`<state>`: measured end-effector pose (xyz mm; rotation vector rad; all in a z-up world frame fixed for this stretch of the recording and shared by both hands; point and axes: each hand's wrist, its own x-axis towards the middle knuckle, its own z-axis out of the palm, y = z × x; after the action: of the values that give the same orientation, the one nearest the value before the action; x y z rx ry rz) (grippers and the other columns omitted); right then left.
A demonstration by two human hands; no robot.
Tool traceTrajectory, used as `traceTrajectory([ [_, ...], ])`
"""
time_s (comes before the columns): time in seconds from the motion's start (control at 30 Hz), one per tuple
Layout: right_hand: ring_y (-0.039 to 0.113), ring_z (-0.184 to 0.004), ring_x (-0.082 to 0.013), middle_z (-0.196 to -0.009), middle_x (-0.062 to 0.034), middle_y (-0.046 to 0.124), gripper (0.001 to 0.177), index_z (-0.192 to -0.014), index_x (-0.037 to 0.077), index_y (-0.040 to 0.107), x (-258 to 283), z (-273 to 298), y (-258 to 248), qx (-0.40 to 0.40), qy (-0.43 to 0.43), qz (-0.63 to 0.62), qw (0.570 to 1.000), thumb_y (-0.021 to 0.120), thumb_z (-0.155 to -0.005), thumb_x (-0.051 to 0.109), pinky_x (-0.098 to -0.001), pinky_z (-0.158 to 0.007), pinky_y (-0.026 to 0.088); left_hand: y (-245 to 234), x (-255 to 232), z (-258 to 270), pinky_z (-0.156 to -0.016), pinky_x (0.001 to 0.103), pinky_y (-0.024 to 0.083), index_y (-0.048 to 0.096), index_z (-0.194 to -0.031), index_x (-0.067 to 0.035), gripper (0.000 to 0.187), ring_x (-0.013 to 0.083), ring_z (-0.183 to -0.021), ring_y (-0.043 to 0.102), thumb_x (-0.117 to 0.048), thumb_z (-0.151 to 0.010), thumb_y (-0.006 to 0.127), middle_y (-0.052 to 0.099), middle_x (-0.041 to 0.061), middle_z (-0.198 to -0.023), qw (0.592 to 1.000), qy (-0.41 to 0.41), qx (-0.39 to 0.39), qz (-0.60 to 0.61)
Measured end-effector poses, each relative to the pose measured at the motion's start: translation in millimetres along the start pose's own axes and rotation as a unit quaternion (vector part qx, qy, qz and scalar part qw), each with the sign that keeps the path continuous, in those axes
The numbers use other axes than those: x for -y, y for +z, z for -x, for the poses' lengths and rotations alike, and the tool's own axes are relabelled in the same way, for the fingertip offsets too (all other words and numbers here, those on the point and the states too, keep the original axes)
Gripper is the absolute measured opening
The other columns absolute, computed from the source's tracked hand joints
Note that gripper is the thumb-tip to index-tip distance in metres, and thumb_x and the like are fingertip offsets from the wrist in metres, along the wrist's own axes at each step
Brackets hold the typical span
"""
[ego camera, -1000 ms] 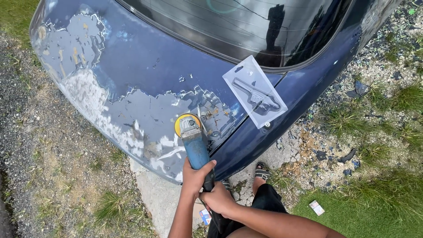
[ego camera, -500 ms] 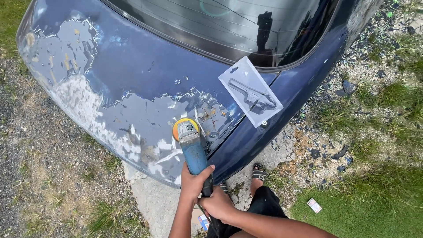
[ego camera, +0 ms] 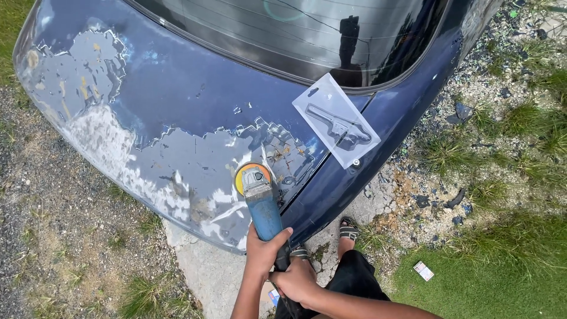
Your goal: The person uses an angle grinder with a sanding disc to sand the hood of a blue car. The person moves the tool across the surface to remove paint and rust, working on the front section of the vehicle.
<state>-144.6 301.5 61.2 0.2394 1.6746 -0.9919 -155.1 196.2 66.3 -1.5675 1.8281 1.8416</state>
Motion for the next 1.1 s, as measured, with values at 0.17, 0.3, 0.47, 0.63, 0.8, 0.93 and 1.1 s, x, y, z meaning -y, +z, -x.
traceTrajectory([
  [0.17, 0.059, -0.043, -0.0086, -0.038, 0.003, 0.056, 0.035, -0.04, 0.015, 0.06, -1, 8, 9, -0.046, 0.001, -0.012, 0.999, 0.07, -0.072, 0.024, -0.0253, -0.061, 0.053, -4, 2, 4, -0.072, 0.038, 0.058, 0.062, -0.122, -0.008, 0.065, 0.0239, -0.084, 0.067, -0.019, -0.064, 0.09, 0.071, 0.012, -0.098, 1.0, -0.004, 0.027, -0.008],
  [0.3, 0.059, -0.038, -0.0086, -0.039, 0.0013, 0.058, 0.033, -0.042, 0.011, 0.063, 11, 26, 14, -0.087, 0.001, -0.066, 0.994, 0.074, -0.072, 0.019, -0.0236, -0.058, 0.056, -8, -2, 7, -0.074, 0.037, 0.057, 0.061, -0.123, -0.01, 0.069, 0.022, -0.086, 0.067, -0.026, -0.063, 0.09, 0.07, 0.01, -0.099, 0.997, -0.009, 0.048, -0.067],
  [0.47, 0.053, -0.041, -0.0086, -0.039, 0.0008, 0.052, 0.035, -0.043, 0.012, 0.058, -12, -2, 29, -0.029, -0.019, -0.096, 0.995, 0.069, -0.076, 0.018, -0.0221, -0.057, 0.047, -15, 2, 1, -0.074, 0.038, 0.057, 0.061, -0.124, -0.01, 0.069, 0.0227, -0.087, 0.067, -0.024, -0.063, 0.09, 0.071, 0.01, -0.102, 0.997, 0.012, 0.036, -0.066],
  [0.63, 0.047, -0.038, -0.0162, -0.04, -0.0077, 0.051, 0.037, -0.046, 0.005, 0.053, -30, -24, 48, 0.023, -0.098, -0.213, 0.972, 0.067, -0.079, 0.005, -0.0277, -0.052, 0.044, -18, -6, 4, -0.073, 0.037, 0.056, 0.062, -0.125, -0.01, 0.071, 0.0222, -0.085, 0.066, -0.024, -0.061, 0.09, 0.072, 0.011, -0.101, 0.996, 0.013, 0.028, -0.081],
  [0.8, 0.048, -0.038, -0.0176, -0.044, -0.0095, 0.051, 0.024, -0.056, 0.003, 0.057, -30, -27, 43, 0.033, -0.074, -0.229, 0.97, 0.067, -0.078, 0.003, -0.0291, -0.047, 0.041, -16, -4, -1, -0.073, 0.037, 0.057, 0.061, -0.124, -0.011, 0.071, 0.0229, -0.084, 0.068, -0.028, -0.061, 0.09, 0.073, 0.011, -0.1, 0.994, 0.019, 0.023, -0.106],
  [0.93, 0.047, -0.039, -0.0173, -0.042, -0.0098, 0.052, 0.03, -0.051, 0.004, 0.056, -34, -23, 49, 0.037, -0.065, -0.232, 0.97, 0.064, -0.08, 0.003, -0.0275, -0.052, 0.042, -18, -5, 8, -0.075, 0.038, 0.057, 0.06, -0.125, -0.009, 0.071, 0.0234, -0.088, 0.067, -0.024, -0.063, 0.089, 0.071, 0.012, -0.103, 0.995, -0.006, 0.026, -0.1],
  [1.1, 0.05, -0.043, -0.0184, -0.042, -0.0078, 0.051, 0.035, -0.049, 0.007, 0.056, -46, -32, 44, 0.061, -0.054, -0.194, 0.978, 0.068, -0.082, 0.006, -0.0313, -0.055, 0.043, -14, -9, 15, -0.073, 0.039, 0.058, 0.059, -0.124, -0.009, 0.068, 0.0259, -0.085, 0.068, -0.022, -0.065, 0.09, 0.07, 0.014, -0.1, 0.996, -0.045, 0.008, -0.081],
])
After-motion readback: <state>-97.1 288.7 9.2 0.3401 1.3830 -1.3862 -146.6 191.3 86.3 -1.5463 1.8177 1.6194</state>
